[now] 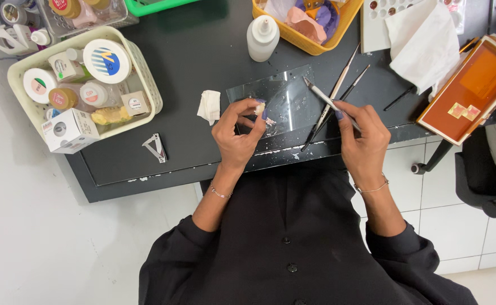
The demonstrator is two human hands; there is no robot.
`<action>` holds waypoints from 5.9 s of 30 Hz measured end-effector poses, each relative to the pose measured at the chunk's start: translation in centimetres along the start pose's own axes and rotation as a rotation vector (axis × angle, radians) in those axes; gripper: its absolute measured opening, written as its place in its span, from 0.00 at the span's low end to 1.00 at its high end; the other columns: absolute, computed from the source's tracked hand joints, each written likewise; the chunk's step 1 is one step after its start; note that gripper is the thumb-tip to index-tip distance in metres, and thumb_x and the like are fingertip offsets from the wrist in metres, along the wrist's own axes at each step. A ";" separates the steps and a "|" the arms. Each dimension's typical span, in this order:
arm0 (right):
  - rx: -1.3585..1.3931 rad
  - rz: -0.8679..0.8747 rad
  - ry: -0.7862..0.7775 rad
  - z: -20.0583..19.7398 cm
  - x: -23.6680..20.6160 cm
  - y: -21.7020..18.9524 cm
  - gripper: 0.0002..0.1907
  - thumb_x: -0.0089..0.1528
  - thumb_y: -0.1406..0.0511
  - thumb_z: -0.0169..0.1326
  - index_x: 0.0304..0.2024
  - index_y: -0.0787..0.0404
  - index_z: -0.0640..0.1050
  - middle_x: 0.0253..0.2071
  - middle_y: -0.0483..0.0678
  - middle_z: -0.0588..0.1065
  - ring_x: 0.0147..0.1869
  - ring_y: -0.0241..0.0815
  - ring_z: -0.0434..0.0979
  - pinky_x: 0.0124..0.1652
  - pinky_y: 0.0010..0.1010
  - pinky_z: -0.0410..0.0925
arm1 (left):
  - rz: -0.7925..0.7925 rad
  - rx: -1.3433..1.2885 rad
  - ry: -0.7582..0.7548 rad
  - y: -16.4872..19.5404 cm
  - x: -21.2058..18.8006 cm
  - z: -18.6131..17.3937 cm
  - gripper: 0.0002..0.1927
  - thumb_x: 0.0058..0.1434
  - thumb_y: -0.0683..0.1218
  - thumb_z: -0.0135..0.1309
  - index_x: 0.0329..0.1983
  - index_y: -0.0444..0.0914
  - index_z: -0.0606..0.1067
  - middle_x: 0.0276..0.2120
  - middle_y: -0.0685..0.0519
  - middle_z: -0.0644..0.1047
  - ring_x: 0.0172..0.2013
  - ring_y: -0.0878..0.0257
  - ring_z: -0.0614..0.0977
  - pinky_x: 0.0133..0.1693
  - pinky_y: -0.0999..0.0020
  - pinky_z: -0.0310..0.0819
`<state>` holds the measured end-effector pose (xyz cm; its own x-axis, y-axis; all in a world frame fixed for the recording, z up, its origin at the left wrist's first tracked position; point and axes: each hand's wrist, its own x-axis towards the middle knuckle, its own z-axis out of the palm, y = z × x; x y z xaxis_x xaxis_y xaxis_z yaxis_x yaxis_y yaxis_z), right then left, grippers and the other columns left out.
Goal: The person holds a small denture tooth component in one hand and uses a fine brush to apply white ceramic powder onto it, dipping the brush and mixing material on a glass slab. They wipe the brush on a tissue, add liquid from a squeeze bottle, and continue building up material on the component.
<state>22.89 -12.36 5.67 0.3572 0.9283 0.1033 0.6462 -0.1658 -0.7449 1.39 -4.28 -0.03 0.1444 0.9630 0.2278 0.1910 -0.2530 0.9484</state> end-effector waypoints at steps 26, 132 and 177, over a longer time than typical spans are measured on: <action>-0.048 0.049 -0.114 -0.9 -2.6 -1.3 0.12 0.66 0.72 0.60 0.53 0.61 0.81 0.31 0.48 0.72 0.30 0.41 0.72 0.32 0.31 0.66 | -0.012 -0.013 -0.008 0.1 0.0 0.0 0.12 0.63 0.38 0.63 0.49 0.34 0.77 0.43 0.49 0.82 0.41 0.64 0.87 0.37 0.75 0.82; 0.127 -0.192 -0.404 1.7 -2.9 -2.6 0.18 0.60 0.72 0.60 0.54 0.64 0.79 0.31 0.50 0.75 0.32 0.44 0.74 0.35 0.34 0.68 | -0.118 -0.056 0.045 0.2 0.2 0.1 0.10 0.65 0.39 0.62 0.49 0.33 0.77 0.36 0.50 0.83 0.34 0.67 0.86 0.35 0.76 0.81; 0.082 -0.190 -0.349 1.1 -2.5 -3.4 0.17 0.61 0.72 0.60 0.53 0.63 0.80 0.27 0.49 0.70 0.30 0.44 0.70 0.33 0.36 0.66 | -0.112 -0.055 0.065 -0.1 0.1 0.2 0.10 0.65 0.39 0.62 0.49 0.33 0.77 0.35 0.51 0.83 0.34 0.67 0.85 0.38 0.76 0.81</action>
<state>19.09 -13.74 7.26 -0.0231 0.9994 0.0243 0.6175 0.0334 -0.7858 1.54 -4.19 -0.14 0.0611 0.9894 0.1318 0.1490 -0.1397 0.9789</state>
